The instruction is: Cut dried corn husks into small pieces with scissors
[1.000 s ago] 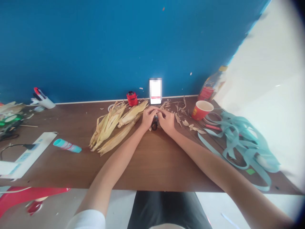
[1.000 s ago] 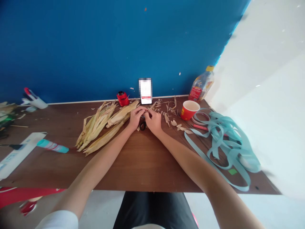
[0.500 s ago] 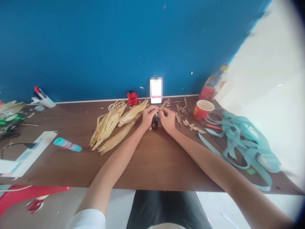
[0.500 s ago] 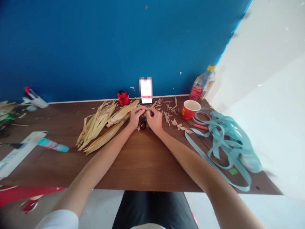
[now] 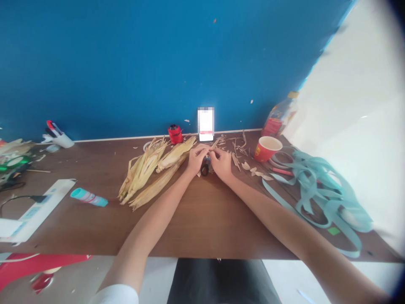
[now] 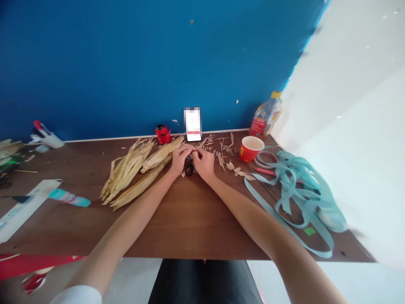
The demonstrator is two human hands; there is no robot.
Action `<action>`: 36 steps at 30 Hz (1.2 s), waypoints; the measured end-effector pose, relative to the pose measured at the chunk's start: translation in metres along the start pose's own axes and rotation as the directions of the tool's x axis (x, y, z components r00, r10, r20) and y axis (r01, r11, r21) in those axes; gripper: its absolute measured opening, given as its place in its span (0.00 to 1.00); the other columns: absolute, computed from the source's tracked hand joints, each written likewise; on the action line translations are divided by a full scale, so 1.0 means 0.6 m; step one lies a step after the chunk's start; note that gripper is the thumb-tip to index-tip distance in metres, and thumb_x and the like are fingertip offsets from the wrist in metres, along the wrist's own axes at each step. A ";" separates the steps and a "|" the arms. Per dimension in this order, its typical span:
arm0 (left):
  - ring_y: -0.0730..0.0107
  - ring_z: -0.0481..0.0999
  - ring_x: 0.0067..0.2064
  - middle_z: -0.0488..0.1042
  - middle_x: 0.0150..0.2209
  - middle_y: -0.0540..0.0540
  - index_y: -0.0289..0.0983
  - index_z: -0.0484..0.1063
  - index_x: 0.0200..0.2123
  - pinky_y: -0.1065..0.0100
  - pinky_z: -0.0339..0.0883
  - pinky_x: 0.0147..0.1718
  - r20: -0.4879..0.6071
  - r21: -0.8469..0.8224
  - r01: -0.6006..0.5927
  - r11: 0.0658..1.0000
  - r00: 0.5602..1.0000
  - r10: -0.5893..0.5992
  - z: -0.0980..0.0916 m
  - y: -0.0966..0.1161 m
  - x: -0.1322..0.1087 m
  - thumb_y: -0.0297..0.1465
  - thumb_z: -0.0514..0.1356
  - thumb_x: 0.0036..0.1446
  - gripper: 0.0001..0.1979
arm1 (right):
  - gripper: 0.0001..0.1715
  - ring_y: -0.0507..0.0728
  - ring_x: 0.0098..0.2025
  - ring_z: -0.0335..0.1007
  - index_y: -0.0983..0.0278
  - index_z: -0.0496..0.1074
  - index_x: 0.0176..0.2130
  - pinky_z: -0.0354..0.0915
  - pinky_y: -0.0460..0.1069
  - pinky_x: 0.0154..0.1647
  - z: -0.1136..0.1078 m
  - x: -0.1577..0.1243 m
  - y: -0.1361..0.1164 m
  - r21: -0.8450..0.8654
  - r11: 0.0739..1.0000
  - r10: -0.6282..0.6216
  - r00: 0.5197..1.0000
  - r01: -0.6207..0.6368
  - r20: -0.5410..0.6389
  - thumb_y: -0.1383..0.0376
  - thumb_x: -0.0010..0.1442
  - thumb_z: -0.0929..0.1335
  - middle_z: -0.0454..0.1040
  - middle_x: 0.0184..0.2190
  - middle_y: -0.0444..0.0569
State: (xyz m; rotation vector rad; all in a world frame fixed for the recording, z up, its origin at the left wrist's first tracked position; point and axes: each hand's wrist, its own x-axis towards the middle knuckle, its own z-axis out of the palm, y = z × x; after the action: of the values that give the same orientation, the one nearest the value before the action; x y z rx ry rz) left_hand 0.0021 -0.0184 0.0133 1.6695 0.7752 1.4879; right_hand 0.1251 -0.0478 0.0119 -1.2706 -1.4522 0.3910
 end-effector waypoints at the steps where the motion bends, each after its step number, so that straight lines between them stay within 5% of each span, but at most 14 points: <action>1: 0.65 0.75 0.41 0.77 0.35 0.44 0.37 0.79 0.30 0.64 0.69 0.42 0.000 0.010 -0.005 1.000 1.000 0.005 0.000 0.001 0.000 0.35 0.59 0.58 0.11 | 0.16 0.52 0.23 0.56 0.63 0.68 0.21 0.52 0.47 0.27 0.000 0.000 0.000 0.000 1.000 -0.003 1.000 0.003 -0.007 0.61 0.58 0.62 0.64 0.17 0.42; 10: 0.66 0.75 0.41 0.76 0.36 0.44 0.37 0.79 0.32 0.65 0.68 0.42 0.028 0.039 -0.036 0.999 0.999 0.035 0.001 0.003 -0.003 0.37 0.58 0.60 0.12 | 0.15 0.51 0.23 0.57 0.63 0.66 0.21 0.52 0.47 0.28 -0.001 0.000 0.001 0.044 0.999 -0.016 0.999 0.018 -0.046 0.63 0.57 0.61 0.63 0.17 0.41; 19: 0.67 0.76 0.39 0.78 0.36 0.45 0.36 0.78 0.34 0.66 0.69 0.41 -0.036 0.032 0.065 0.997 0.997 -0.063 0.004 -0.003 0.000 0.30 0.59 0.56 0.07 | 0.14 0.54 0.27 0.64 0.63 0.72 0.28 0.59 0.48 0.33 0.002 0.003 0.001 0.132 0.991 0.005 1.000 -0.006 0.008 0.62 0.59 0.61 0.72 0.24 0.45; 30: 0.69 0.74 0.38 0.76 0.34 0.46 0.36 0.76 0.32 0.68 0.67 0.40 -0.015 0.106 0.030 0.994 0.999 -0.028 0.005 0.001 -0.001 0.27 0.58 0.55 0.06 | 0.15 0.53 0.25 0.60 0.62 0.65 0.22 0.55 0.48 0.29 0.000 0.001 0.001 0.058 0.998 0.005 1.000 -0.005 -0.005 0.63 0.58 0.61 0.66 0.19 0.42; 36: 0.68 0.75 0.39 0.77 0.36 0.45 0.36 0.76 0.34 0.67 0.68 0.40 -0.012 0.146 0.020 0.989 1.000 -0.019 0.007 -0.004 -0.002 0.27 0.57 0.56 0.07 | 0.15 0.54 0.26 0.64 0.63 0.69 0.25 0.56 0.48 0.30 0.001 0.003 0.007 0.037 0.999 -0.020 1.000 0.020 -0.005 0.63 0.60 0.61 0.69 0.21 0.44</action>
State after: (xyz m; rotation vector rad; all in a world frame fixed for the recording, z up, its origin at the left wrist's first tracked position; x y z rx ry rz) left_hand 0.0060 -0.0184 0.0106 1.7575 0.9228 1.4573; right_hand 0.1266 -0.0446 0.0090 -1.2261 -1.4462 0.3993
